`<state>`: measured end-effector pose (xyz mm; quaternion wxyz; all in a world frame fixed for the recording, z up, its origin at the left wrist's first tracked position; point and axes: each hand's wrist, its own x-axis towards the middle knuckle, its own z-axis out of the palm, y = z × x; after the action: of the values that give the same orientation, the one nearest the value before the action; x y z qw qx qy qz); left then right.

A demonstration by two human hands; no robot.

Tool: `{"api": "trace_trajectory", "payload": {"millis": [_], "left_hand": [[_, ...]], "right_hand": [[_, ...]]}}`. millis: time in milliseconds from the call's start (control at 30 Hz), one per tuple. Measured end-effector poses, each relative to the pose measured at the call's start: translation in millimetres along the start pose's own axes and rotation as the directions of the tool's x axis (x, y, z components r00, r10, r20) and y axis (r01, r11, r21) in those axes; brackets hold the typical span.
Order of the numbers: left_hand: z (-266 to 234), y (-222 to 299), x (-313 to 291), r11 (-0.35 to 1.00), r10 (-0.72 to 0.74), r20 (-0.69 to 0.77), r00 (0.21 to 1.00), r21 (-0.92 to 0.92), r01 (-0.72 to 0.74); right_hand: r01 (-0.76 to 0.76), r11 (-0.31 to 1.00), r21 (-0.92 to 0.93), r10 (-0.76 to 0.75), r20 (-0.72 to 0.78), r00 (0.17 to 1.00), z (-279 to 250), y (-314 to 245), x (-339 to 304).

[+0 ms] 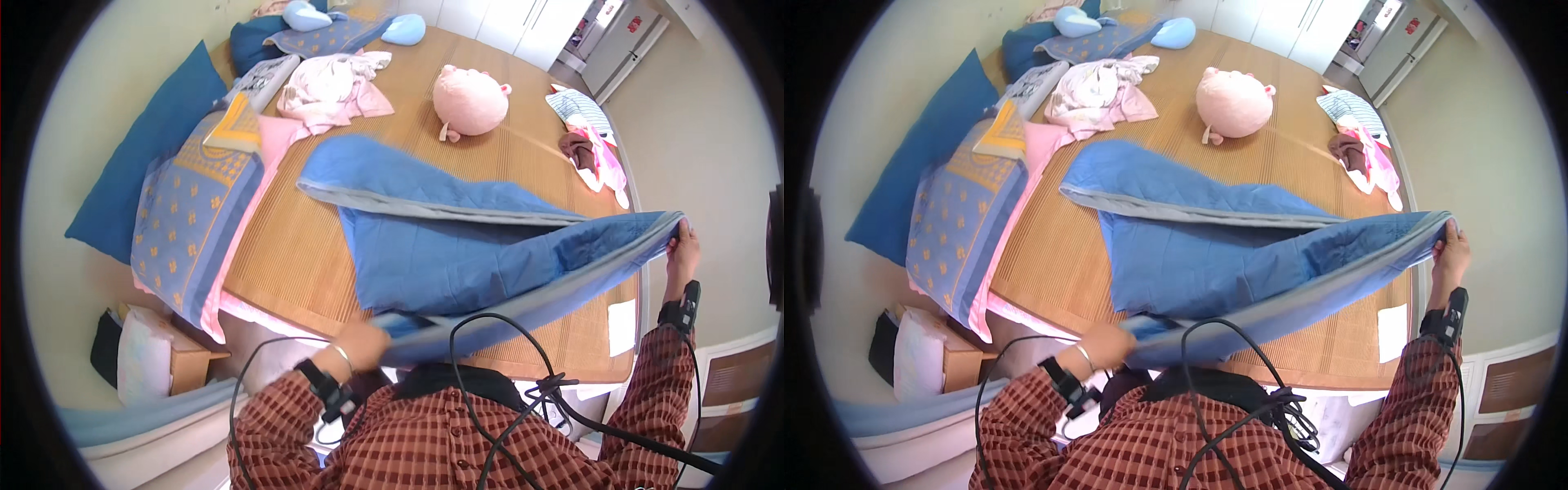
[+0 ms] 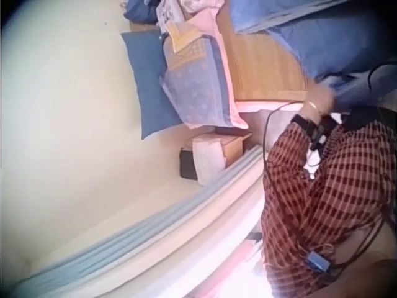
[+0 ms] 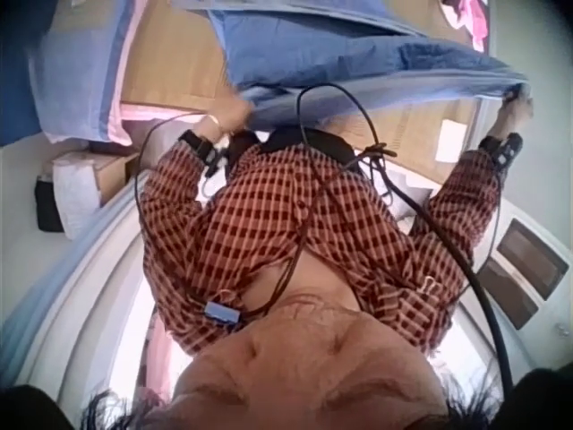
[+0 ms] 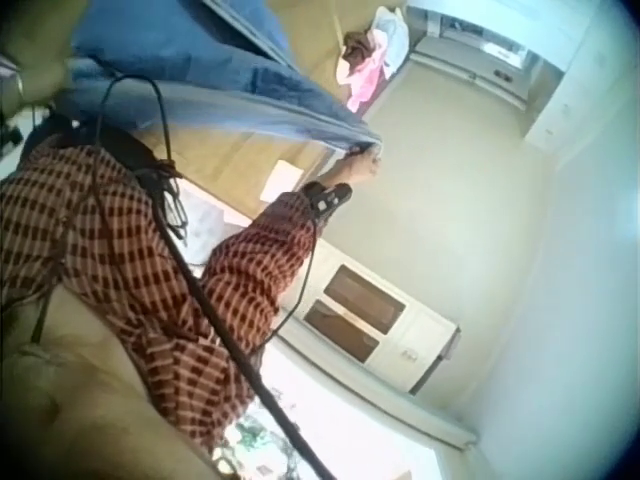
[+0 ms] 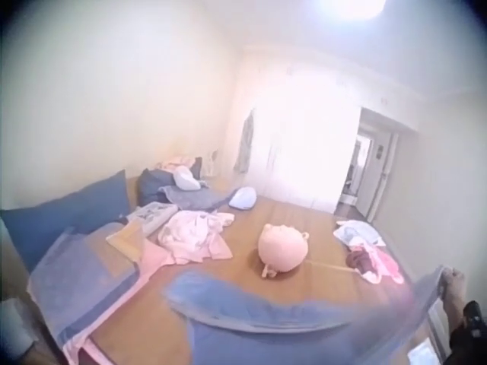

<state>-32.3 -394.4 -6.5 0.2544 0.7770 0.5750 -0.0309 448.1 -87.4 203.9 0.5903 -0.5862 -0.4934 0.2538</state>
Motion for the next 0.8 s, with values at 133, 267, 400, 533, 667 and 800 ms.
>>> {"api": "trace_trajectory", "payload": {"millis": [133,267,400,533,667,800], "left_hand": [[-145,-64,-5,0.956,-0.090,-0.822,0.562,0.087,0.281],[-287,-25,-59,0.690,0.196,-0.944,0.266,0.326,0.646],[-259,-34,-78,0.675,0.272,-0.858,0.436,0.493,0.549],[-128,-62,-68,0.727,-0.096,-0.645,0.758,0.475,0.496],[-14,-90,-51,0.750,-0.374,-0.512,0.773,0.324,0.577],[66,-106,-43,0.692,-0.621,-0.311,0.719,0.212,0.690]], "right_hand": [[0.105,0.994,0.021,-0.103,-0.103,0.989,-14,-35,12],[0.284,0.923,0.262,-0.263,-0.111,0.958,-56,-101,25],[0.332,0.862,0.382,-0.279,-0.189,0.941,-102,-80,-2],[0.149,0.982,0.117,-0.133,-0.137,0.982,-97,13,-62],[-0.113,0.993,0.032,0.117,-0.142,0.983,-82,79,-130],[-0.303,0.944,0.135,0.317,-0.103,0.943,-74,114,-159]]}}
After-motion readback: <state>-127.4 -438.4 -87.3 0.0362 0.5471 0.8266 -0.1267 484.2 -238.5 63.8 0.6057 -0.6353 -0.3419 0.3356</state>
